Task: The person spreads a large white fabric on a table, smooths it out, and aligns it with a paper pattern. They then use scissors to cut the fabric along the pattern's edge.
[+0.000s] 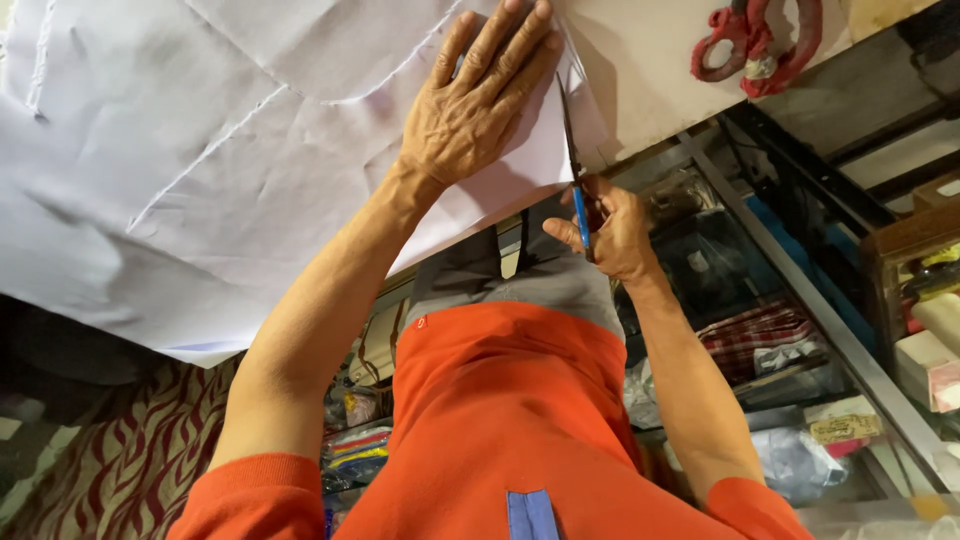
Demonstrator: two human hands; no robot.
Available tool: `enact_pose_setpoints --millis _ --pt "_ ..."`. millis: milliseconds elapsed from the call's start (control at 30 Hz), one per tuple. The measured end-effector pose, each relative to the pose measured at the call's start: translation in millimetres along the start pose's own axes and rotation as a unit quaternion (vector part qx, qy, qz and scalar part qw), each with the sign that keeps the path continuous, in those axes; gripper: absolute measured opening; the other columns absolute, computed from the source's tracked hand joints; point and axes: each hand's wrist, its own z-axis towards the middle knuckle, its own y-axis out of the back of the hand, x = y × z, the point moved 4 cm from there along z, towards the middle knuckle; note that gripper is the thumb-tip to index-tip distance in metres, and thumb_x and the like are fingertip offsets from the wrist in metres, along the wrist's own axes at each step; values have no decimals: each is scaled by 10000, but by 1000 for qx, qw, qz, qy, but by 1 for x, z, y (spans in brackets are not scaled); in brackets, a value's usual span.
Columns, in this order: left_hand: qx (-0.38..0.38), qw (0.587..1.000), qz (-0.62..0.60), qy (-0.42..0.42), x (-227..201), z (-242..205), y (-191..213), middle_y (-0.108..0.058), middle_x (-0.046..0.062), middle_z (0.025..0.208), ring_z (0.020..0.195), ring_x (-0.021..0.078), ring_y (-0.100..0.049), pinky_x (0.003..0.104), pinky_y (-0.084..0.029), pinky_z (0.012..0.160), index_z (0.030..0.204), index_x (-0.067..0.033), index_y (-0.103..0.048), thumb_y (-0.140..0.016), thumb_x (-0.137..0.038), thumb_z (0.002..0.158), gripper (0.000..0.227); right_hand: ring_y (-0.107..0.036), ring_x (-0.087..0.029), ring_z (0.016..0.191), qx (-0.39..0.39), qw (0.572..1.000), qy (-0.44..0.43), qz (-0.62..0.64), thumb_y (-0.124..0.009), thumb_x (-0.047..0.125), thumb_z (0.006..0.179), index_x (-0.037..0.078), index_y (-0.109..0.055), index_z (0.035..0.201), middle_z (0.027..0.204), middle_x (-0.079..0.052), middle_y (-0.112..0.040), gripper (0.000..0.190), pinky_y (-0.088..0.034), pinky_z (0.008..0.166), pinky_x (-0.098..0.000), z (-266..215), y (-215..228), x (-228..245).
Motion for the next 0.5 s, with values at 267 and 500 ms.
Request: enact_pose_setpoints --millis 267,500 --pt "-22 1000 8 -1 0 0 0 -354 74 1632 1500 297 -340 489 -256 1231 1621 -139 -475 -652 -174 1221 439 -562 -97 506 -11 995 -38 92 -850 267 852 90 -632 983 619 -8 -571 310 -537 493 -243 -3 -14 -6" --pt "7 1000 -4 -6 0 0 -7 -276 92 1650 1521 308 -276 514 -194 1234 1659 -197 -416 -615 -227 1278 431 -603 -106 497 -14 990 -1 139 -829 256 885 80 -616 1004 644 -2 -583 301 -524 528 -235 -3 -16 -10"
